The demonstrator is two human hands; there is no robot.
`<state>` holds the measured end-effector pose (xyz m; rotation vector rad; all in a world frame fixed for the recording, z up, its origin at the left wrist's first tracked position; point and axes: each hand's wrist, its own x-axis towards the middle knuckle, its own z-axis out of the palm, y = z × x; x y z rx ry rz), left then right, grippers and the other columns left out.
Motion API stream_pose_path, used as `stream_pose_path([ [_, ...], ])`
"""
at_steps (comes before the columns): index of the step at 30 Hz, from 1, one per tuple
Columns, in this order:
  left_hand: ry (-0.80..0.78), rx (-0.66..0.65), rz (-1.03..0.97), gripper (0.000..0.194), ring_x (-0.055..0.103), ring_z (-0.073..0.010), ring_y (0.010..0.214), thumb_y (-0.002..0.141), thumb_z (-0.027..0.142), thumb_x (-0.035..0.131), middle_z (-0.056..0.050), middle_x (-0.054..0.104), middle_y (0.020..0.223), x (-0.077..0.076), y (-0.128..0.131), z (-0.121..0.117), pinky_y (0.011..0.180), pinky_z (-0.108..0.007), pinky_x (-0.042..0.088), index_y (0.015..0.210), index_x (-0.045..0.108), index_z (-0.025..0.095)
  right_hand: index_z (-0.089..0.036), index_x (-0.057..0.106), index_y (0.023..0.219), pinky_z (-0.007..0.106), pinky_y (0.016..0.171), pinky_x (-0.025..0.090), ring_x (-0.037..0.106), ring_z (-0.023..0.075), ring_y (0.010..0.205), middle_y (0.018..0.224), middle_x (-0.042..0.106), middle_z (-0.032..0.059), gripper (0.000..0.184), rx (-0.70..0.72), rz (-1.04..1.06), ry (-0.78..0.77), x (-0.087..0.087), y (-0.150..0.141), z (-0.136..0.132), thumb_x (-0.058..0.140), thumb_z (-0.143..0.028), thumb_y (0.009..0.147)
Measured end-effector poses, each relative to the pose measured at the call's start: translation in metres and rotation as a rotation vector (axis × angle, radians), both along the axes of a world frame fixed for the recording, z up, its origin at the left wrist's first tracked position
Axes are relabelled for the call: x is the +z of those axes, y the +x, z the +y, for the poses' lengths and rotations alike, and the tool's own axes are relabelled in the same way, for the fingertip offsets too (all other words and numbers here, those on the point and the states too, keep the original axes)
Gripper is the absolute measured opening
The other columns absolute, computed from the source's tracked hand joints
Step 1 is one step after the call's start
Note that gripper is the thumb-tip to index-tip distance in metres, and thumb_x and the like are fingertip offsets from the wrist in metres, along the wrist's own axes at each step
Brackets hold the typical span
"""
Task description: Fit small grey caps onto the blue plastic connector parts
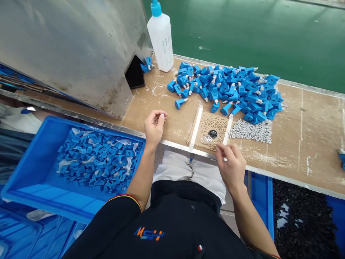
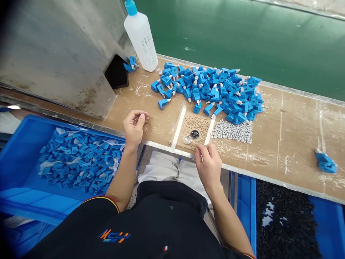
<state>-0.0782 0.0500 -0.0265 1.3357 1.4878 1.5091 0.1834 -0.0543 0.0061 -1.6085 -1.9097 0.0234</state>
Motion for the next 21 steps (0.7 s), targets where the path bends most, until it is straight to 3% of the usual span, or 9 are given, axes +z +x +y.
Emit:
stream_pose_path([
  [21, -0.006, -0.012, -0.006, 0.019, 0.069, -0.0142, 0.076, 0.091, 0.038, 0.065, -0.004, 0.071, 0.083, -0.0002, 0.0002, 0.0003, 0.073, -0.025, 0.058, 0.087, 0.067, 0.020, -0.023, 0.070, 0.103, 0.027, 0.061, 0.043, 0.054, 0.0148, 0.066, 0.076, 0.055, 0.0020, 0.019, 0.016, 0.004, -0.028, 0.0003, -0.0042, -0.0065, 0.052, -0.021, 0.098],
])
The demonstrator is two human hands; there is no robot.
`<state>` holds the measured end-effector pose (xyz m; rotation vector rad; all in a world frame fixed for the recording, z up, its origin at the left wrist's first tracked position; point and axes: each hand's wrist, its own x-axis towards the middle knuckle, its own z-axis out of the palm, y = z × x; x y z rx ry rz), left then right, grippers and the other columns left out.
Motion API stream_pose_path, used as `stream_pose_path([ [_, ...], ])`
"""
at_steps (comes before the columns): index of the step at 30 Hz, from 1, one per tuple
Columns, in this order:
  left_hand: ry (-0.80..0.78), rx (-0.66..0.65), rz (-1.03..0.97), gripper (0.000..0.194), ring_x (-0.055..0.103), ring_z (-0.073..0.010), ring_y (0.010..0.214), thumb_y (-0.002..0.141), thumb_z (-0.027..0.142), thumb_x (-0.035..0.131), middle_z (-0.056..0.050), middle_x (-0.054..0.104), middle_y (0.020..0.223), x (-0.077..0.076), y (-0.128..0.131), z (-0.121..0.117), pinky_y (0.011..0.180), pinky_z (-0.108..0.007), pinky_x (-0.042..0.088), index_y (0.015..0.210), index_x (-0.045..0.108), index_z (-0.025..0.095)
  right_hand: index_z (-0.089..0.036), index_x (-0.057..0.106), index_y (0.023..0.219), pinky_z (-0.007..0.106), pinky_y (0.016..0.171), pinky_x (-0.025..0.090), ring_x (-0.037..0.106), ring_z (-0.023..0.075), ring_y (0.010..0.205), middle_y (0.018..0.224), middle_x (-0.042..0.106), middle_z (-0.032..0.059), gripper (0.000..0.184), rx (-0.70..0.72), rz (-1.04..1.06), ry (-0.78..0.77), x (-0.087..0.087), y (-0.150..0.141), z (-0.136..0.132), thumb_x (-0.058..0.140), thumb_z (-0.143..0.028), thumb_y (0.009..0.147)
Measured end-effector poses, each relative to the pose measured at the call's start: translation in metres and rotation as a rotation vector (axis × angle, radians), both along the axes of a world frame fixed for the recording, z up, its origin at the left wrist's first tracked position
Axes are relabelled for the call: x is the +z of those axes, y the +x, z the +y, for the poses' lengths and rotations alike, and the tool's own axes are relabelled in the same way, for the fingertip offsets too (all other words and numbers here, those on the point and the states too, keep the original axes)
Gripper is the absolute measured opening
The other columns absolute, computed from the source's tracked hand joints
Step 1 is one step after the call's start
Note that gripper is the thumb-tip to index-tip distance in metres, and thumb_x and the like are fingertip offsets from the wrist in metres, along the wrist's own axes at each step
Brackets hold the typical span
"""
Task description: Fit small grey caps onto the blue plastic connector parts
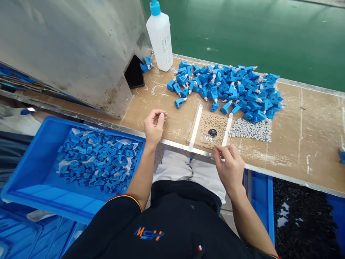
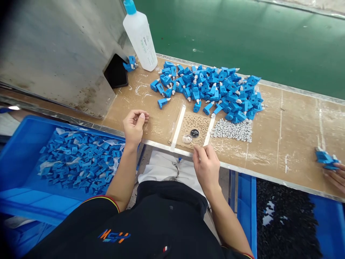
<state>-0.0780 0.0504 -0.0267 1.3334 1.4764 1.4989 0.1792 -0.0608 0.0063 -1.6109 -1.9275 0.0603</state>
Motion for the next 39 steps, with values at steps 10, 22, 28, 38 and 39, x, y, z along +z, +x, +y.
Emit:
stream_pose_path([
  [10, -0.002, -0.006, -0.018, 0.015, 0.068, -0.0140, 0.077, 0.092, 0.034, 0.064, -0.003, 0.071, 0.083, 0.0001, -0.0001, -0.0001, 0.074, -0.026, 0.057, 0.087, 0.067, 0.020, -0.021, 0.068, 0.096, 0.025, 0.058, 0.040, 0.051, 0.0143, 0.065, 0.073, 0.051, 0.0010, 0.018, 0.013, -0.061, 0.071, 0.0048, -0.0052, 0.0012, 0.051, -0.021, 0.100],
  [22, 0.012, -0.002, -0.013, 0.016, 0.069, -0.0136, 0.076, 0.091, 0.035, 0.065, -0.004, 0.072, 0.083, -0.0001, 0.0000, -0.0006, 0.073, -0.024, 0.057, 0.087, 0.068, 0.020, -0.020, 0.069, 0.097, 0.025, 0.059, 0.039, 0.049, 0.0137, 0.065, 0.073, 0.049, 0.0007, 0.018, 0.017, -0.064, 0.065, 0.0043, -0.0077, 0.0006, 0.052, -0.021, 0.100],
  [28, 0.011, -0.004, -0.022, 0.019, 0.069, -0.0135, 0.076, 0.090, 0.038, 0.066, -0.003, 0.072, 0.082, 0.0014, 0.0007, -0.0007, 0.072, -0.024, 0.056, 0.087, 0.068, 0.019, -0.018, 0.069, 0.096, 0.024, 0.058, 0.037, 0.046, 0.0126, 0.063, 0.072, 0.048, -0.0005, 0.015, -0.005, -0.086, 0.082, 0.0048, -0.0049, 0.0019, 0.054, -0.018, 0.099],
  [38, 0.017, -0.004, -0.025, 0.019, 0.069, -0.0137, 0.076, 0.090, 0.038, 0.066, -0.004, 0.072, 0.081, 0.0019, 0.0007, -0.0012, 0.071, -0.023, 0.056, 0.087, 0.068, 0.020, -0.018, 0.069, 0.095, 0.023, 0.059, 0.038, 0.046, 0.0122, 0.063, 0.071, 0.048, -0.0011, 0.014, 0.007, -0.125, 0.098, 0.0083, -0.0051, 0.0021, 0.055, -0.017, 0.099],
  [39, 0.016, -0.003, -0.024, 0.019, 0.069, -0.0137, 0.076, 0.090, 0.038, 0.066, -0.004, 0.072, 0.081, 0.0019, 0.0007, -0.0012, 0.071, -0.023, 0.056, 0.087, 0.068, 0.020, -0.018, 0.068, 0.095, 0.023, 0.059, 0.038, 0.046, 0.0122, 0.063, 0.071, 0.047, -0.0011, 0.014, 0.003, -0.132, 0.103, 0.0088, -0.0049, 0.0025, 0.055, -0.017, 0.099],
])
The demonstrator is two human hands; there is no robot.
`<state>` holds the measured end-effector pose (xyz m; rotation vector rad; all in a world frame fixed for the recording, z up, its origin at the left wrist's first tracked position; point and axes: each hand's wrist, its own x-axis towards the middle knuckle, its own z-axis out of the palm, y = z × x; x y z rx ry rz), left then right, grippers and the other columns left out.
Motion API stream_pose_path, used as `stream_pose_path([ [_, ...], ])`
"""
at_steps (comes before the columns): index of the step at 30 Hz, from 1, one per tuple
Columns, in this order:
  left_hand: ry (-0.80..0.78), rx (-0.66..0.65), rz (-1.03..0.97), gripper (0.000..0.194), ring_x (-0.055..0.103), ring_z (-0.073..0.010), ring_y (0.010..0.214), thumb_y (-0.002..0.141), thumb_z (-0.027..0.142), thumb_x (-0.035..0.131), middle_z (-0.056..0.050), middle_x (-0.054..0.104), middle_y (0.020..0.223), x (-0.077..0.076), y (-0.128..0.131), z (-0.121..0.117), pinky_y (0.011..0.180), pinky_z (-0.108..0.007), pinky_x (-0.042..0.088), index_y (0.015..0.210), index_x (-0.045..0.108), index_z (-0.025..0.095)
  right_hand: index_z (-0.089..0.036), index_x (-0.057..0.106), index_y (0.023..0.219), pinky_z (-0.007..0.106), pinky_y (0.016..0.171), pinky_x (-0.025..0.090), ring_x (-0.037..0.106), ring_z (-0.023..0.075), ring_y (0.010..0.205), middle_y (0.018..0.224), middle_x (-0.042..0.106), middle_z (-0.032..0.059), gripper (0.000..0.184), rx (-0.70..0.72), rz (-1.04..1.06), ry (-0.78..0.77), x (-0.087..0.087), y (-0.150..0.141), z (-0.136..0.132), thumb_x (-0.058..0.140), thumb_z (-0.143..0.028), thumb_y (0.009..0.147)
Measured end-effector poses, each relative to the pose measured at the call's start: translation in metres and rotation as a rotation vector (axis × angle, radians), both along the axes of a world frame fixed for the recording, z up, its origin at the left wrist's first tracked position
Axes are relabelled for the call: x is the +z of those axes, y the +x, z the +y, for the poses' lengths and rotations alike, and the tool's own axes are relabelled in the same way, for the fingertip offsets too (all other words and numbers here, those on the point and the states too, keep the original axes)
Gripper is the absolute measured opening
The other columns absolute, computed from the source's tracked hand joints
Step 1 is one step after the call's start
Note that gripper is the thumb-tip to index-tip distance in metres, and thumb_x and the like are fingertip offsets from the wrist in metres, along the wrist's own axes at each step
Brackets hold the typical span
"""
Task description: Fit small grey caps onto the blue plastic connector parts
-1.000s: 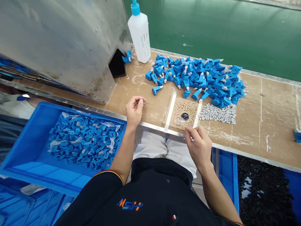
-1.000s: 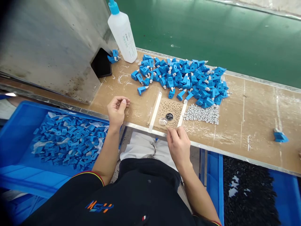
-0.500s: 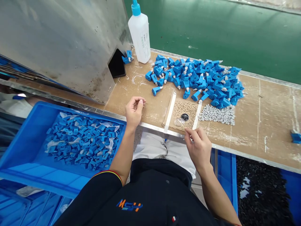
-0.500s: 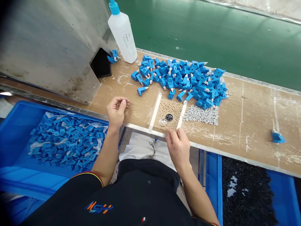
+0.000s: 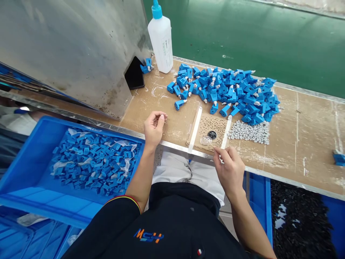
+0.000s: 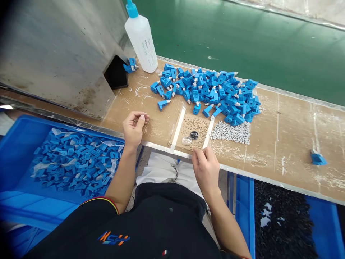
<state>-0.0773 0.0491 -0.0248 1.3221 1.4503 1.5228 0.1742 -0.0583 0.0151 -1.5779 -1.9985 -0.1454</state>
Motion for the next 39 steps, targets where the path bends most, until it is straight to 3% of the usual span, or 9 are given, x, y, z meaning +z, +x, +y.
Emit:
stream_pose_path([
  [22, 0.005, 0.001, 0.008, 0.017, 0.069, -0.0139, 0.076, 0.091, 0.035, 0.065, -0.004, 0.073, 0.083, -0.0002, 0.0001, -0.0001, 0.072, -0.024, 0.057, 0.087, 0.068, 0.019, -0.018, 0.068, 0.096, 0.024, 0.058, 0.037, 0.045, 0.0129, 0.063, 0.071, 0.045, -0.0009, 0.017, 0.031, 0.013, -0.025, 0.0007, -0.0019, 0.0004, 0.052, -0.018, 0.100],
  [39, -0.012, 0.005, 0.002, 0.021, 0.069, -0.0142, 0.077, 0.090, 0.040, 0.066, -0.004, 0.073, 0.083, 0.0008, 0.0005, -0.0004, 0.072, -0.025, 0.056, 0.086, 0.068, 0.020, -0.020, 0.070, 0.095, 0.025, 0.059, 0.036, 0.045, 0.0132, 0.063, 0.071, 0.044, -0.0009, 0.018, -0.025, 0.042, -0.040, -0.0030, 0.0001, 0.0008, 0.052, -0.019, 0.099],
])
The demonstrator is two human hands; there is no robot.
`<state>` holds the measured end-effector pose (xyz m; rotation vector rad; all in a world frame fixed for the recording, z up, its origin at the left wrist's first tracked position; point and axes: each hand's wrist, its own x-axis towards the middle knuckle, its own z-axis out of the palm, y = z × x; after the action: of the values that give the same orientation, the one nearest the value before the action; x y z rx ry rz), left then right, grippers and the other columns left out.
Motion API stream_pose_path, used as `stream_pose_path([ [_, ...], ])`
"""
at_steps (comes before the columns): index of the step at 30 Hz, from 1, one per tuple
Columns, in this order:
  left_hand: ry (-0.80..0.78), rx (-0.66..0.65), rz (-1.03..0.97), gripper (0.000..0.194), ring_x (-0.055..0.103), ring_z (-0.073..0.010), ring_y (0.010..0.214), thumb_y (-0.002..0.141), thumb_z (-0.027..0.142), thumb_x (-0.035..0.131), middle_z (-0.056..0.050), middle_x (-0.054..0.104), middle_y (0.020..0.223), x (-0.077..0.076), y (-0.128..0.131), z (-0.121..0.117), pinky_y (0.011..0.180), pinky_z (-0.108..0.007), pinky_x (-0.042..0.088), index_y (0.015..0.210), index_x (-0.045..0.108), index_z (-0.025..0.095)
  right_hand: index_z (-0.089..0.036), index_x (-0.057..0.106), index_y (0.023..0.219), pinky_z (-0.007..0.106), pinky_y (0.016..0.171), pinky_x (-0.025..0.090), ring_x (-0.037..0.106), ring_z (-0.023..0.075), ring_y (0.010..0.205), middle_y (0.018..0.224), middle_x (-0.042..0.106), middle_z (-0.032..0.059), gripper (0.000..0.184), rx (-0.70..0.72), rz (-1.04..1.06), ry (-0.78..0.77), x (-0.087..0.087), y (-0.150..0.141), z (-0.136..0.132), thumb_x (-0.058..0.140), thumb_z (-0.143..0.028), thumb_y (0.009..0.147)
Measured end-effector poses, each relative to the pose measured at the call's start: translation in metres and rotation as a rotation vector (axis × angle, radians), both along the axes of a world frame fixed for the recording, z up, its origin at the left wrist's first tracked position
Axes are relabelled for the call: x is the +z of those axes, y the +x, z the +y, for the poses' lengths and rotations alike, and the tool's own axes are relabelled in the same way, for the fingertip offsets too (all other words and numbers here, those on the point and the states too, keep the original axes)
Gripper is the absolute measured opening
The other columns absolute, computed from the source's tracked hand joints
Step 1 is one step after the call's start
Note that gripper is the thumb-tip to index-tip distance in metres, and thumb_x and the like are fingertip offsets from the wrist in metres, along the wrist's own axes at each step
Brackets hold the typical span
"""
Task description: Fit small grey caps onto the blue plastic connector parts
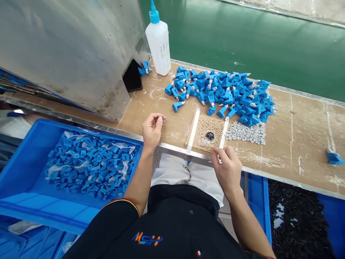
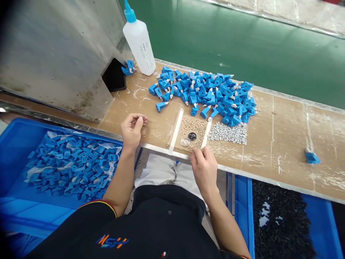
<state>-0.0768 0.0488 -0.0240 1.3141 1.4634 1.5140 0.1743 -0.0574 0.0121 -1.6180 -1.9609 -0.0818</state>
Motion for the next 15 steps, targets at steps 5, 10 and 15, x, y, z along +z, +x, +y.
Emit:
stream_pose_path([
  [5, 0.000, -0.005, 0.004, 0.021, 0.069, -0.0144, 0.077, 0.089, 0.040, 0.066, -0.004, 0.072, 0.083, 0.0003, 0.0000, 0.0000, 0.072, -0.025, 0.057, 0.086, 0.067, 0.020, -0.020, 0.069, 0.096, 0.025, 0.060, 0.036, 0.045, 0.0138, 0.064, 0.072, 0.045, -0.0004, 0.018, -0.010, 0.005, -0.001, -0.0009, -0.0013, -0.0001, 0.051, -0.019, 0.099],
  [10, -0.001, -0.007, 0.009, 0.021, 0.068, -0.0142, 0.076, 0.090, 0.040, 0.065, -0.004, 0.072, 0.083, 0.0011, 0.0002, -0.0004, 0.073, -0.025, 0.056, 0.087, 0.067, 0.020, -0.020, 0.068, 0.095, 0.025, 0.060, 0.036, 0.045, 0.0140, 0.065, 0.071, 0.045, -0.0006, 0.019, -0.006, -0.030, 0.031, 0.0002, -0.0036, -0.0003, 0.050, -0.018, 0.100],
  [15, 0.001, -0.015, 0.002, 0.022, 0.068, -0.0143, 0.076, 0.090, 0.041, 0.066, -0.004, 0.072, 0.083, 0.0014, 0.0002, -0.0004, 0.072, -0.025, 0.056, 0.087, 0.067, 0.019, -0.020, 0.068, 0.096, 0.025, 0.060, 0.037, 0.045, 0.0138, 0.063, 0.070, 0.045, -0.0009, 0.017, -0.016, -0.034, 0.062, -0.0001, -0.0032, -0.0002, 0.051, -0.019, 0.100],
])
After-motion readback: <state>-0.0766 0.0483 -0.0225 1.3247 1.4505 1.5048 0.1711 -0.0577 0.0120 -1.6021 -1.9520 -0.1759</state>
